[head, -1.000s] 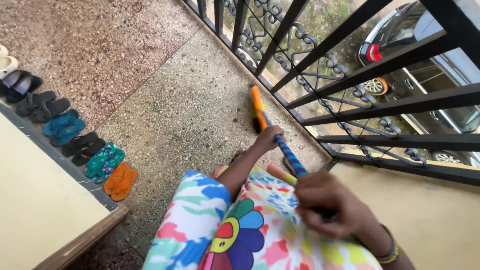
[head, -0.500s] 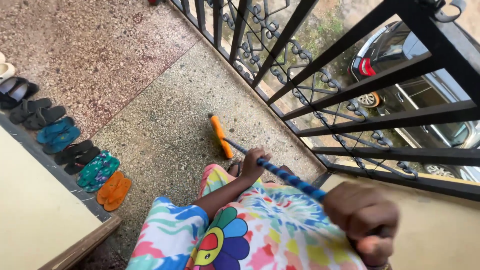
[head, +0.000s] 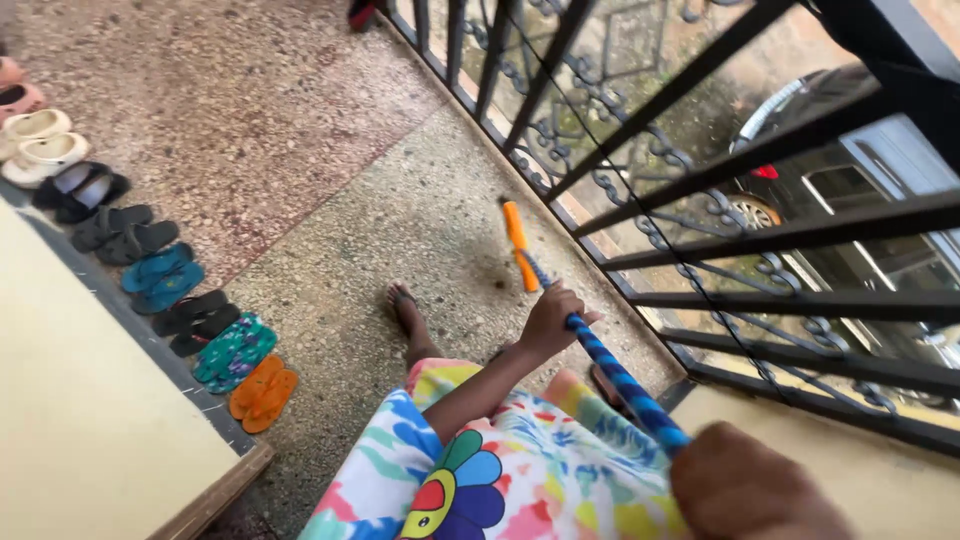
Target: Sweeping the floor of an entryway/balcony and organizing shoes along the wall.
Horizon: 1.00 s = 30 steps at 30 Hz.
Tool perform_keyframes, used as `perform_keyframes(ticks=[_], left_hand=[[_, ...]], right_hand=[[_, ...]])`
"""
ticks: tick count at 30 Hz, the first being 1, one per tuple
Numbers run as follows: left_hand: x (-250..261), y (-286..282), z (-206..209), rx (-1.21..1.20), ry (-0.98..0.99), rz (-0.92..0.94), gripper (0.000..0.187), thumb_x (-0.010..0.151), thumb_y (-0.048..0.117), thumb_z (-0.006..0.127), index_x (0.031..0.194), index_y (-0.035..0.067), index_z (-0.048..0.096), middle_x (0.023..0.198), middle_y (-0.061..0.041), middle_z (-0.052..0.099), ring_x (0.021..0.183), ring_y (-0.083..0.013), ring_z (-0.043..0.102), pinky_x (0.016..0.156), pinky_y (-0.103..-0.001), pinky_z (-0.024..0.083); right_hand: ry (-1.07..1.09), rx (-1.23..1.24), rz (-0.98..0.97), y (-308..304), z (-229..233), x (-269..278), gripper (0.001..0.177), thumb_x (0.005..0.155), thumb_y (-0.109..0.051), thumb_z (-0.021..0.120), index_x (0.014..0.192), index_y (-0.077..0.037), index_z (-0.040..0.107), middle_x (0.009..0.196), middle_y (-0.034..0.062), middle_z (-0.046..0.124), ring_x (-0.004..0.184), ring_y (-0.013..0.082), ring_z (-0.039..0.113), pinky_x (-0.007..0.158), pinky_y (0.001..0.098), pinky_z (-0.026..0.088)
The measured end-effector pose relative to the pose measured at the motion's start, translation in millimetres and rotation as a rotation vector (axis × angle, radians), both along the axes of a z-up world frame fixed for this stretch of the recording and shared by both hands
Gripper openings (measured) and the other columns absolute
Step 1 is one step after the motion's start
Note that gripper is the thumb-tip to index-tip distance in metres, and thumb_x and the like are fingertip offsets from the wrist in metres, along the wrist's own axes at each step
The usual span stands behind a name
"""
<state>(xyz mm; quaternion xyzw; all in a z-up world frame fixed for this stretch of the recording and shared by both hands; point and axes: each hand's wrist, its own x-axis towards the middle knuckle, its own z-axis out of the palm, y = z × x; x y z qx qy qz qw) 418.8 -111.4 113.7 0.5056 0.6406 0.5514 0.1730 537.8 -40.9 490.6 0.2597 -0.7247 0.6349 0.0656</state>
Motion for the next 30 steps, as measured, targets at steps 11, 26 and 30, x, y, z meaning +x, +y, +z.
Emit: perform_keyframes(ticks=[11,26,30], left_hand=[[-273,-216,-12,-0.242,0.065,0.516,0.024,0.083,0.018,0.071,0.063,0.008,0.062,0.066,-0.013,0.061,0.069,-0.0362,0.062,0.066,-0.049,0.047],[-313,-68,-112,-0.036,-0.207,0.164,0.028,0.085,0.027,0.074,0.079,0.005,0.059,0.081,-0.016,0.062,0.080,-0.0369,0.063,0.075,-0.047,0.051],[-333,-20,-62,-0.042,-0.190,0.044,0.035,0.084,0.030,0.080,0.078,0.005,0.057,0.077,-0.015,0.059,0.078,-0.0358,0.063,0.075,-0.045,0.050]], right_hand=[[-0.086,-0.522,-0.369,-71,-55,-216,0.045,0.097,-0.023,0.064,0.062,-0.005,0.042,0.056,0.0061,0.043,0.048,0.0253,0.043,0.052,0.0414,0.034],[-0.147,0.250,0.166,-104,-63,-344,0.035,0.097,-0.019,0.060,0.070,-0.007,0.042,0.067,0.0085,0.041,0.062,0.0334,0.049,0.064,0.0461,0.040],[-0.195,0.285,0.199,-116,-48,-366,0.028,0.099,-0.021,0.061,0.076,-0.008,0.053,0.069,0.0067,0.051,0.061,0.0311,0.055,0.059,0.0459,0.041]])
